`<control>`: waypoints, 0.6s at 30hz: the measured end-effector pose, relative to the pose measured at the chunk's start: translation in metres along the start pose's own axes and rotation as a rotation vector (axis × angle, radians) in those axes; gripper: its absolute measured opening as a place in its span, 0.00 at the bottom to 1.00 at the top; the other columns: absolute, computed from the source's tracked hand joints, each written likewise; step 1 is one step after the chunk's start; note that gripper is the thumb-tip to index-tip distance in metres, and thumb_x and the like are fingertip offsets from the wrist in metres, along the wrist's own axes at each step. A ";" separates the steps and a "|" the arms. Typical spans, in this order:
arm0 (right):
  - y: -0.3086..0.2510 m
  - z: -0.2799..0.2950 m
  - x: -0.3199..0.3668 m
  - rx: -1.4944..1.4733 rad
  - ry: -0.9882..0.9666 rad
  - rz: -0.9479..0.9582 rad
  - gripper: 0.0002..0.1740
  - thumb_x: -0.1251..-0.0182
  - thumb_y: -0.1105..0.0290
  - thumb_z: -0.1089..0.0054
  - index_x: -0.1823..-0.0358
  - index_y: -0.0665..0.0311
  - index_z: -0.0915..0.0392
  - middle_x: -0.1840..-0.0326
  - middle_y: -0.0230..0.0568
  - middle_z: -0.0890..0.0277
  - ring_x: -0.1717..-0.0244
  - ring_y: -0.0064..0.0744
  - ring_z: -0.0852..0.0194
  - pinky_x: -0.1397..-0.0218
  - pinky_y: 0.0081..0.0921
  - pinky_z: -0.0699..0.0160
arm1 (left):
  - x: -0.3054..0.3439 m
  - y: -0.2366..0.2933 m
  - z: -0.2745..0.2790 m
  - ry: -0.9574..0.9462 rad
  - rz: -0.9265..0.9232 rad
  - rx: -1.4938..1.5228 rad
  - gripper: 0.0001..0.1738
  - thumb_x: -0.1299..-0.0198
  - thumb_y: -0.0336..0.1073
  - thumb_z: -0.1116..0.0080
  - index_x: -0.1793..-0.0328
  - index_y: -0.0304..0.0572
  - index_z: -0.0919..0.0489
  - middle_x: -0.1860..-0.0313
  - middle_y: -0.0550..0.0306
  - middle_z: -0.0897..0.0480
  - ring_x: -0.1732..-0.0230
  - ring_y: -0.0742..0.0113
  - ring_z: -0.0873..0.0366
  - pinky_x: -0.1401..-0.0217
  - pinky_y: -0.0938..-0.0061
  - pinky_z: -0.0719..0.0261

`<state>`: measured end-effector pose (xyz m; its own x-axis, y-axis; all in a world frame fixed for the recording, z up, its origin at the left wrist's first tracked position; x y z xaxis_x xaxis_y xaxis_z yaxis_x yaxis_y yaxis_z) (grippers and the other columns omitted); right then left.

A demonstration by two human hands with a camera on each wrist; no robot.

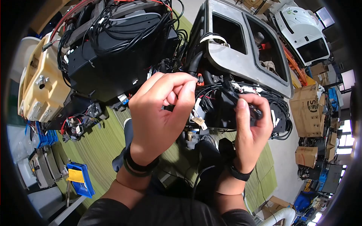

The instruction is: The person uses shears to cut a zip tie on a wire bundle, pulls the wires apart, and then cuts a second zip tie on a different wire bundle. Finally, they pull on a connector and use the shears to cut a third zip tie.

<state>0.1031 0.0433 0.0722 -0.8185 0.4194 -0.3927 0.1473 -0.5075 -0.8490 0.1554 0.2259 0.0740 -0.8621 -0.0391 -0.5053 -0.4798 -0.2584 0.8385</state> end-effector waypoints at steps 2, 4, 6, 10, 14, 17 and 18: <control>-0.005 0.006 0.006 0.027 0.016 -0.035 0.06 0.34 0.74 0.35 0.63 0.68 0.23 0.66 0.37 0.23 0.65 0.24 0.26 0.58 0.20 0.27 | 0.000 0.000 0.000 0.002 0.004 0.006 0.05 0.41 0.26 0.39 0.60 0.33 0.15 0.74 0.62 0.24 0.74 0.79 0.35 0.71 0.81 0.37; -0.013 0.009 0.011 0.076 -0.019 -0.074 0.06 0.37 0.73 0.34 0.66 0.66 0.22 0.69 0.36 0.24 0.68 0.28 0.30 0.60 0.22 0.29 | 0.000 0.000 0.000 -0.010 0.005 0.010 0.05 0.41 0.26 0.39 0.61 0.33 0.15 0.74 0.62 0.24 0.74 0.79 0.35 0.71 0.81 0.37; -0.018 0.010 0.015 0.178 -0.108 -0.096 0.07 0.41 0.72 0.32 0.68 0.64 0.23 0.71 0.36 0.25 0.69 0.35 0.32 0.57 0.28 0.33 | 0.000 0.001 0.001 -0.006 0.014 0.009 0.05 0.41 0.26 0.39 0.61 0.33 0.15 0.74 0.62 0.24 0.74 0.79 0.35 0.71 0.81 0.37; -0.028 0.005 0.014 0.352 -0.244 0.169 0.06 0.44 0.72 0.33 0.69 0.61 0.23 0.71 0.34 0.24 0.69 0.36 0.31 0.51 0.32 0.39 | 0.001 0.000 0.000 -0.018 0.011 0.023 0.05 0.41 0.25 0.39 0.61 0.33 0.15 0.74 0.62 0.23 0.74 0.79 0.34 0.71 0.81 0.37; -0.034 0.003 0.015 0.426 -0.272 0.217 0.06 0.44 0.73 0.33 0.68 0.62 0.23 0.70 0.34 0.24 0.69 0.36 0.31 0.50 0.32 0.39 | 0.001 -0.001 0.000 -0.008 -0.004 0.016 0.05 0.41 0.25 0.39 0.61 0.33 0.15 0.74 0.62 0.23 0.74 0.79 0.34 0.71 0.82 0.37; -0.035 0.001 0.016 0.437 -0.285 0.238 0.07 0.44 0.73 0.33 0.66 0.62 0.22 0.69 0.35 0.23 0.67 0.37 0.31 0.50 0.32 0.39 | 0.001 -0.002 0.000 -0.004 -0.010 0.054 0.05 0.41 0.25 0.39 0.61 0.33 0.15 0.73 0.62 0.22 0.74 0.80 0.34 0.71 0.82 0.36; -0.035 0.000 0.017 0.450 -0.297 0.246 0.07 0.44 0.73 0.33 0.66 0.62 0.22 0.68 0.35 0.22 0.67 0.37 0.30 0.49 0.33 0.39 | 0.001 -0.002 0.000 -0.007 -0.012 0.058 0.05 0.41 0.25 0.39 0.61 0.33 0.15 0.73 0.62 0.22 0.74 0.80 0.34 0.71 0.82 0.36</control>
<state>0.0844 0.0685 0.0957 -0.9202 0.0533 -0.3877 0.1552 -0.8597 -0.4867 0.1554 0.2267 0.0716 -0.8571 -0.0295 -0.5142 -0.4986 -0.2027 0.8428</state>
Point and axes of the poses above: each hand's wrist, its own x-axis away from the middle knuckle, its own z-axis out of the back of the hand, y = z × x, the point moved 4 cm from there along -x, towards the middle knuckle
